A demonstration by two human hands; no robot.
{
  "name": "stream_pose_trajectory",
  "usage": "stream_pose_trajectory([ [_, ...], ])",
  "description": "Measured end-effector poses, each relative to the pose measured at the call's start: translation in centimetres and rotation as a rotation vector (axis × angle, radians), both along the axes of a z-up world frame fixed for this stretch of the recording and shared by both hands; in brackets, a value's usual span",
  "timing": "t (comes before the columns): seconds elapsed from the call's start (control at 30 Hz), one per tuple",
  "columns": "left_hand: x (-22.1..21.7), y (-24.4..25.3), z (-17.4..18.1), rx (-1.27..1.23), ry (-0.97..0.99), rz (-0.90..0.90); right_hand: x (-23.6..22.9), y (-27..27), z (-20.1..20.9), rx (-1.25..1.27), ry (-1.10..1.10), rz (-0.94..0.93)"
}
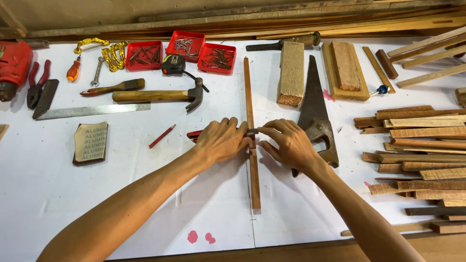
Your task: Measure, mark, and prepare wood strips for assembly in a workshop.
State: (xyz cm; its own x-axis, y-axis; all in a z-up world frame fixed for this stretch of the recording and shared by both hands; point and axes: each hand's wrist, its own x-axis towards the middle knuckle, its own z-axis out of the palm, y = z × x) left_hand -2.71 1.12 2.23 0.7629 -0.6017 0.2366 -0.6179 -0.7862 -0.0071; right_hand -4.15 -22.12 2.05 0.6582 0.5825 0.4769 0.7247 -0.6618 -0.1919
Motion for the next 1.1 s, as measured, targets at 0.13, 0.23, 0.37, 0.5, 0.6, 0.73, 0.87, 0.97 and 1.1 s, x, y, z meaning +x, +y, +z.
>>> stream_pose_trajectory([
  [0.13,0.4,0.4,-2.9,-0.042,-0.058,-0.044,1.0,0.5,-1.6,-0.043,0.030,0.002],
  [0.23,0.2,0.5,-1.6,0.043,0.124,0.003,1.5,1.0,-2.5,-0.088,0.019,0.015],
  [0.37,1.6,0.3,-2.5,-0.005,0.172,0.028,2.7,1.4,-2.1,-0.093,0.002,-0.013],
  [0.5,3.6,0.4,-1.8,-0.017,0.278,0.054,4.9,1.5,-2.3,-0.106,0.065,-0.037],
  [0.6,5.3,0.4,-2.6,-0.063,0.181,0.026,6.3,1.9,-1.6,-0.087,0.031,-0.030],
  [0.73,7.9,0.7,-2.5,-0.075,0.146,0.016,9.5,2.0,-2.7,-0.099,-0.003,-0.052],
  [0.87,10.6,0.6,-2.7,-0.102,0.125,0.009,12.6,1.8,-3.8,-0.153,0.001,-0.080],
  [0.97,11.9,0.5,-2.5,-0.093,0.171,0.039,14.4,2.0,-4.2,-0.142,0.023,-0.105],
  [1.1,13.0,0.5,-2.4,-0.093,0.133,0.068,15.4,2.5,-3.7,-0.133,0.020,-0.133],
])
